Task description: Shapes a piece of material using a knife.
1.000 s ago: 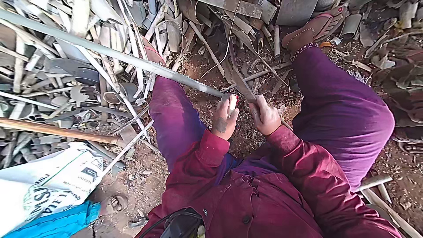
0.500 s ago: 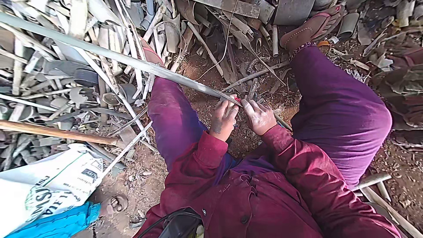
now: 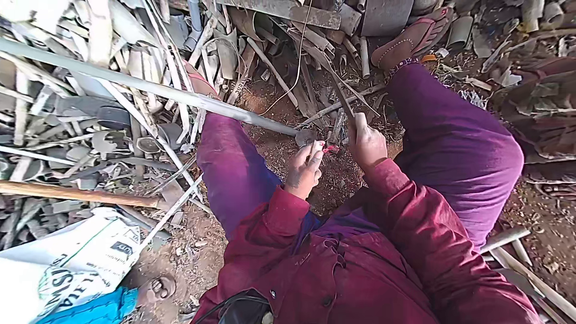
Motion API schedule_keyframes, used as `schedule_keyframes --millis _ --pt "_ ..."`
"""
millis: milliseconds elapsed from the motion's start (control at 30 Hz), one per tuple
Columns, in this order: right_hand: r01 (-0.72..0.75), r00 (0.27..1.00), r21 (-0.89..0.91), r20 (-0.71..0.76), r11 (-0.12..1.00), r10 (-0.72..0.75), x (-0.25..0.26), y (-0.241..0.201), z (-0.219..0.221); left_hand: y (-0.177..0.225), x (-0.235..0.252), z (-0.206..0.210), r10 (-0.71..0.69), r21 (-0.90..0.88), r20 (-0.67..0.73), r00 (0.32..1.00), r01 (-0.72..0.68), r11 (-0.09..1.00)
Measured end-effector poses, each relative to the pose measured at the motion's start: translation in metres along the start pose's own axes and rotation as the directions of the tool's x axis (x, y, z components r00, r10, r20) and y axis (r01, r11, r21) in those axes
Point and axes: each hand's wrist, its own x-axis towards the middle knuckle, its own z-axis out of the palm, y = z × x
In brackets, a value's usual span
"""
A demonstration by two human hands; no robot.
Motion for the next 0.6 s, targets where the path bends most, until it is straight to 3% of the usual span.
schedule_keyframes --millis 67,133,267,600 --pt "0.309 0.937 0.134 -0.213 0.942 -0.277 -0.007 0.000 0.006 0.006 0.003 -0.001 -0.068 -0.094 -0.030 0.997 0.065 0.994" --pt "0.433 0.881 0.220 -0.307 0.874 -0.359 -0.015 -0.001 0.016 0.009 0.002 -0.002 -0.085 -0.115 -0.050 0.995 0.079 0.990" --pt "0.455 0.861 0.279 -0.381 0.846 -0.337 -0.019 -0.004 0.028 0.007 0.002 -0.001 -0.071 -0.091 -0.030 0.997 0.068 0.994" --pt "0.540 0.780 0.158 -0.462 0.827 -0.422 -0.020 -0.004 0.030 0.004 0.002 0.001 -0.088 -0.074 0.012 0.996 0.088 0.993"
